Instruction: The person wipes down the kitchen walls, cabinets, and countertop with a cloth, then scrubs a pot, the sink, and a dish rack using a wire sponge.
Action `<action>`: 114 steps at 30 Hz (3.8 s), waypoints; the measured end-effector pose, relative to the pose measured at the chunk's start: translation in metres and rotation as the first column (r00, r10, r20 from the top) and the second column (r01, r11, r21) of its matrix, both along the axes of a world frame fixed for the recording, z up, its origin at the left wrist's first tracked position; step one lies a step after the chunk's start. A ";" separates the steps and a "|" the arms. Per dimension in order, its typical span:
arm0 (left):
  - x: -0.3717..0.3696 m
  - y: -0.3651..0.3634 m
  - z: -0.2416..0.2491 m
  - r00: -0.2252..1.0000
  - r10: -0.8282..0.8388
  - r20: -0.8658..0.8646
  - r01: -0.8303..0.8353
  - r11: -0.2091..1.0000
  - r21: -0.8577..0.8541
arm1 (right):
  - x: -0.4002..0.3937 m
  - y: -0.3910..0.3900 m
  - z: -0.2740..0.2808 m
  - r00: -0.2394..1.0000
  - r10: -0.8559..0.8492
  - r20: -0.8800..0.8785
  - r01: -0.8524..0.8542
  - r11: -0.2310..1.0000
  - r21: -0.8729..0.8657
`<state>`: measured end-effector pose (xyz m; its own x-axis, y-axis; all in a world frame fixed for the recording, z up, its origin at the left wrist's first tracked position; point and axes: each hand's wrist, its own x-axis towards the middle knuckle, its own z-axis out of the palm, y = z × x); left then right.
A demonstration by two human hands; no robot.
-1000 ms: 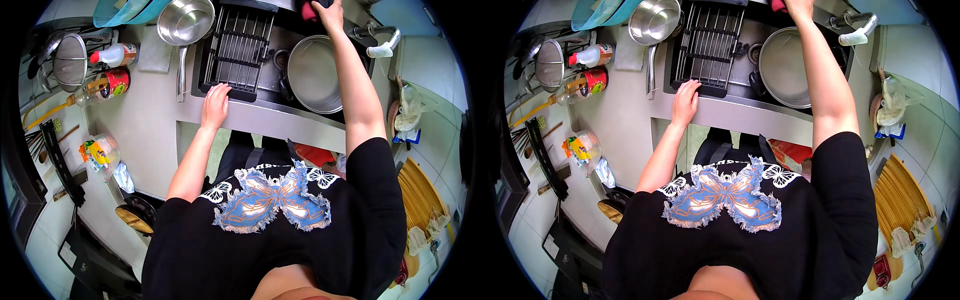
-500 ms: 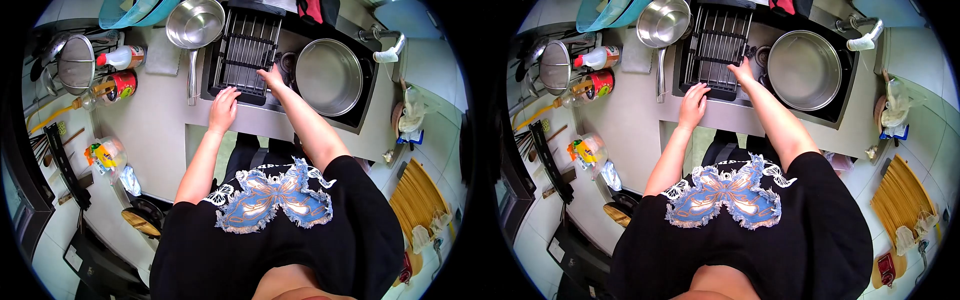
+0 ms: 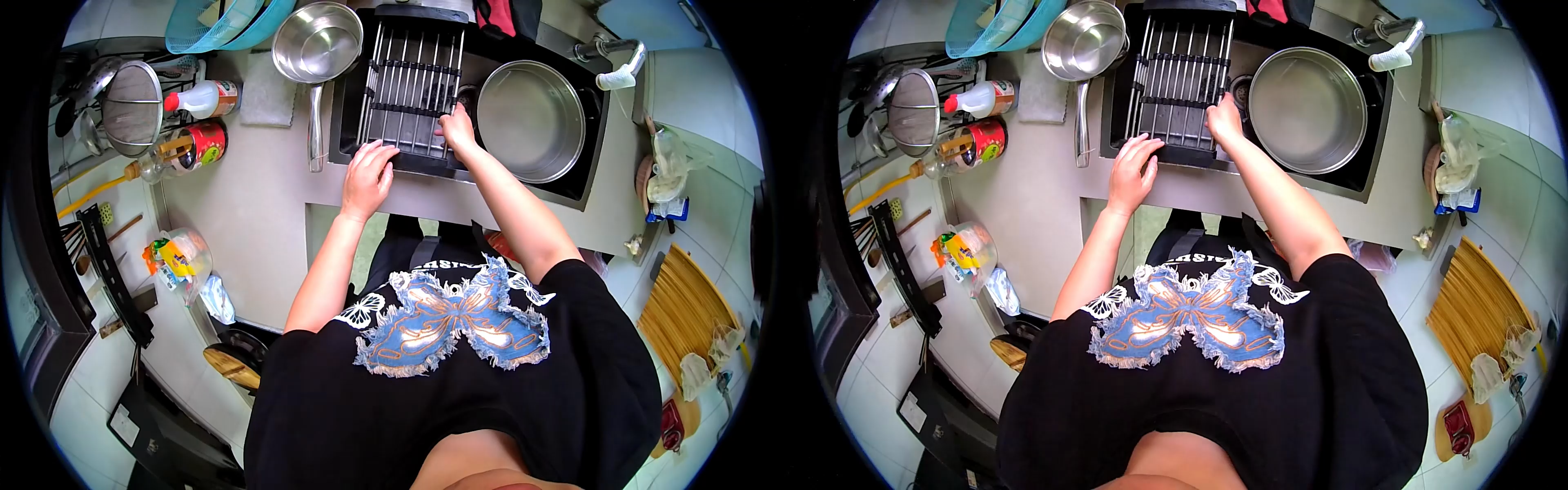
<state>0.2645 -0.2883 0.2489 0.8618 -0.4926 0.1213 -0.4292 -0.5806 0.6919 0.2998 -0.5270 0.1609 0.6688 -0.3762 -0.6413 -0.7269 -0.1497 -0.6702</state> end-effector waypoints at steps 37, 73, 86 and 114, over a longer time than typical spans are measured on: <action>0.040 -0.089 0.089 0.712 -0.069 -0.699 0.064 0.997 -0.033 | -0.049 0.014 0.136 0.965 0.008 0.260 0.063 0.964 -0.260; -0.007 -0.005 0.143 0.476 -0.174 -0.862 -0.750 0.432 -0.501 | 0.004 0.008 -0.058 0.979 0.107 -0.173 -0.126 0.987 -0.100; 0.003 -0.021 0.146 0.479 -0.199 -0.855 -0.708 0.487 -0.511 | -0.082 -0.189 0.001 0.880 0.050 0.472 0.298 0.716 -0.631; 0.005 -0.149 0.034 0.978 0.000 0.210 -0.107 0.861 0.497 | -0.069 -0.189 0.098 0.930 -0.337 0.148 0.173 0.754 0.634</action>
